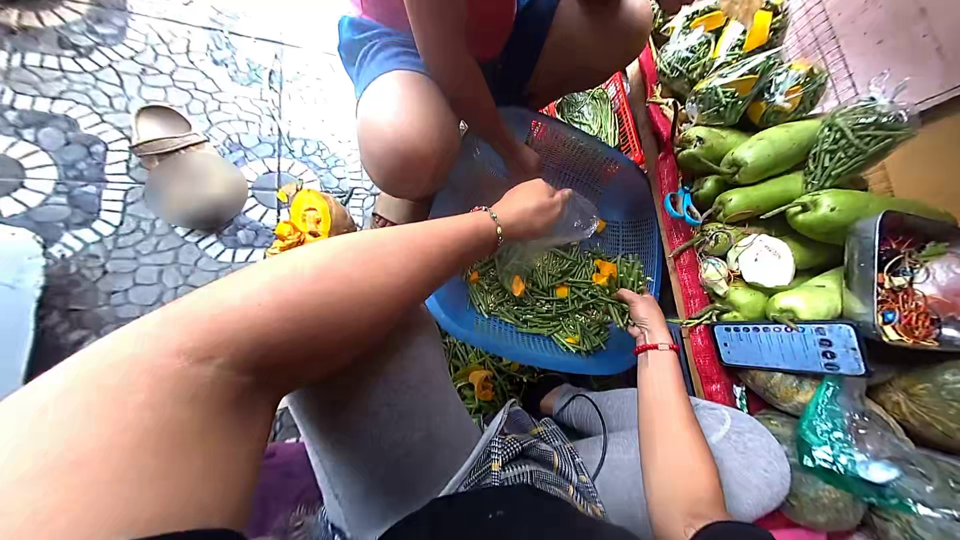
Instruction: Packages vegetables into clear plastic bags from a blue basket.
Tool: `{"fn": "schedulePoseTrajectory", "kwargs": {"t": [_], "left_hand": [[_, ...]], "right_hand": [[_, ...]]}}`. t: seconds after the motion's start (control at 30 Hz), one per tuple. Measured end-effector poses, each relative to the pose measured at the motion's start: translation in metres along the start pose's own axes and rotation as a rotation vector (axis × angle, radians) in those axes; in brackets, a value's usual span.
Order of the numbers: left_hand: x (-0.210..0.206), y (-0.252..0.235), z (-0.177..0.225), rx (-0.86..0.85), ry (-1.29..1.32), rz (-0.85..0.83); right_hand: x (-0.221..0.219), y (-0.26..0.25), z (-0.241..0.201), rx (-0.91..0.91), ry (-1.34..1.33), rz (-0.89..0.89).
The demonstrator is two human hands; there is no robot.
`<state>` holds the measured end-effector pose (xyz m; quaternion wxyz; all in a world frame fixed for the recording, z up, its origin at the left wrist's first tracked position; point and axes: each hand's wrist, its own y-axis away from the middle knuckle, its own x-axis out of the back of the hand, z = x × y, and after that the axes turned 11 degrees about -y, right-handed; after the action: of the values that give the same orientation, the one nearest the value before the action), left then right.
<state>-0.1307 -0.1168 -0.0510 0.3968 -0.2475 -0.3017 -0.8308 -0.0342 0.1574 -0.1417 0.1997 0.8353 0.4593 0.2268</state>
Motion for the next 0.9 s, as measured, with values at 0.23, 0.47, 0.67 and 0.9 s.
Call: {"fn": "schedulePoseTrajectory", "kwargs": {"t": [0.23,0.47,0.67,0.9], "left_hand": [[-0.001,-0.004,-0.002,0.036,0.042,0.023],[-0.009,-0.007,-0.001,0.110,0.169,0.104],[-0.020,0.002,-0.021,0.131,0.147,0.123],[-0.039,0.015,-0.011,0.038,-0.095,-0.046]], "right_hand": [[-0.020,0.034,-0.061,0.171,-0.336,-0.113],[-0.098,0.059,-0.063,0.455,-0.444,-0.569],[-0.123,0.048,-0.008,0.379,-0.052,-0.698],[-0.115,0.067,-0.016,-0.165,0.010,-0.637]]}}
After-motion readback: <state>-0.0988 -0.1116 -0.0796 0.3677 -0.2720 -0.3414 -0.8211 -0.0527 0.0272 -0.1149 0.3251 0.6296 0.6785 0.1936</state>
